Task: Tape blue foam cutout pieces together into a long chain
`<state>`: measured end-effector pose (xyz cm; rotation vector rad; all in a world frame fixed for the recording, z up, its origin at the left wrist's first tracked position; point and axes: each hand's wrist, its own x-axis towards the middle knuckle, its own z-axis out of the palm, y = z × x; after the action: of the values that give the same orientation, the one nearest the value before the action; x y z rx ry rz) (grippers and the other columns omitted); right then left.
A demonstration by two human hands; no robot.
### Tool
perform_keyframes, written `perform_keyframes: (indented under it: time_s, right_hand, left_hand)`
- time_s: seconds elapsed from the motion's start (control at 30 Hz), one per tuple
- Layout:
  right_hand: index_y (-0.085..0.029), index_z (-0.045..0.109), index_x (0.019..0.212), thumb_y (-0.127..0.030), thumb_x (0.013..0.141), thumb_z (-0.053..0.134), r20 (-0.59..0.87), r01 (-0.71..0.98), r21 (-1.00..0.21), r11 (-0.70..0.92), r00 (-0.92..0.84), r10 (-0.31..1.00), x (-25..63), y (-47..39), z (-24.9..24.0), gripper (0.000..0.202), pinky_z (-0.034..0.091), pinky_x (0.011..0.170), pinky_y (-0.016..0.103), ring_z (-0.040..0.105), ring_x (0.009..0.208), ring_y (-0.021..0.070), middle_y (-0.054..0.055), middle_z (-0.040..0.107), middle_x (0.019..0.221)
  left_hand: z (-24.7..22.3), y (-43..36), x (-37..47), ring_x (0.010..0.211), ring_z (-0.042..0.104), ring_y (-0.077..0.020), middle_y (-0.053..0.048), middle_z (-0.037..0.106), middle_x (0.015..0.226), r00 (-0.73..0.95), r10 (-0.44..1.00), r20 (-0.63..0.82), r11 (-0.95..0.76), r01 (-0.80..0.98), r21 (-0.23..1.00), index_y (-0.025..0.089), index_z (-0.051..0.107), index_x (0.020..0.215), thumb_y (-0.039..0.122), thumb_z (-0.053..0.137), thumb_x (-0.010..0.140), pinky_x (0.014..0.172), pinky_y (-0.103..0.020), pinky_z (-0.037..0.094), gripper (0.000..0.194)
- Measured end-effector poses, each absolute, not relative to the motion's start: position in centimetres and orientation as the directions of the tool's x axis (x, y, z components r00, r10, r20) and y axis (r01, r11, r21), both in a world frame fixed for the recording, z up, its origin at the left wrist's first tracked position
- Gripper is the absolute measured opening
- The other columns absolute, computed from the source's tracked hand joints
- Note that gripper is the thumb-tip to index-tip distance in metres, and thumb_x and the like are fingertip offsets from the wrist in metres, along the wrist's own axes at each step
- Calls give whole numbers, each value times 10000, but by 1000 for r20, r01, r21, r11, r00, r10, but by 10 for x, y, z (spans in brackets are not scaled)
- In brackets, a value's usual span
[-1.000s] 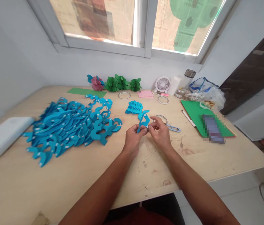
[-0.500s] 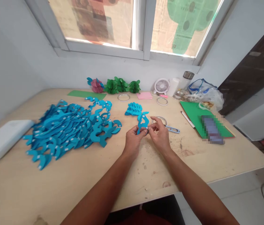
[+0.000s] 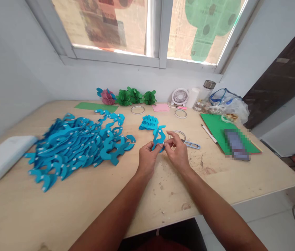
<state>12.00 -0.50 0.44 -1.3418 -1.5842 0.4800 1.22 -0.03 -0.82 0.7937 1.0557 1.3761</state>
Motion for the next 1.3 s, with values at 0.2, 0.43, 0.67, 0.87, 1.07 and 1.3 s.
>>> perform_keyframes:
  time_s: [0.2, 0.43, 0.67, 0.87, 1.07, 1.3]
  right_hand:
    - [-202, 520, 1137, -168, 757, 468, 417, 565, -761, 319, 49, 908, 121, -5, 4, 385, 431, 702, 283, 569, 688, 154, 0, 649, 749]
    - [-203, 511, 1148, -174, 782, 442, 418, 595, -742, 309, 51, 907, 121, -7, 6, 374, 434, 694, 278, 589, 703, 159, 2, 663, 751]
    - [-196, 545, 1118, -196, 786, 450, 421, 646, -719, 258, 110, 900, 125, -6, 7, 345, 425, 652, 267, 583, 646, 156, -1, 658, 688]
    - [-183, 643, 812, -278, 784, 484, 336, 558, -789, 257, 42, 941, 130, -1, 7, 187, 396, 579, 238, 537, 621, 131, 13, 633, 708]
    - [-160, 606, 716, -311, 727, 554, 212, 382, -905, 187, 23, 977, 130, 4, 0, 160, 382, 533, 218, 483, 556, 105, -7, 584, 629]
    - [-163, 567, 672, -305, 733, 534, 171, 280, -947, 157, 25, 985, 132, 7, -4, 158, 386, 545, 222, 471, 552, 99, -20, 541, 617]
  left_hand:
    - [-10, 0, 11, 637, 564, -135, -6, 632, 647, -163, 983, -81, 41, -236, 971, 120, 697, 766, 315, 713, 589, 645, -248, 443, 264]
    - [-14, 0, 11, 631, 558, -137, -12, 629, 649, -177, 982, -65, 30, -190, 981, 123, 698, 772, 329, 699, 604, 632, -246, 432, 266]
    - [-12, 2, 9, 605, 555, -129, -9, 627, 618, -201, 975, -93, 46, -227, 973, 120, 692, 758, 332, 718, 578, 633, -244, 429, 279]
    - [-9, 1, 9, 601, 553, -121, 3, 626, 616, -142, 985, -98, 52, -297, 953, 126, 677, 695, 319, 738, 545, 636, -237, 434, 252]
    - [-8, 1, 10, 617, 572, -139, -12, 633, 629, -109, 982, -153, 111, -319, 941, 116, 685, 726, 334, 746, 536, 616, -249, 455, 295]
    - [-3, 0, 10, 666, 577, -144, -43, 649, 715, -6, 985, -174, 157, -402, 902, 114, 682, 746, 307, 739, 543, 632, -272, 486, 286]
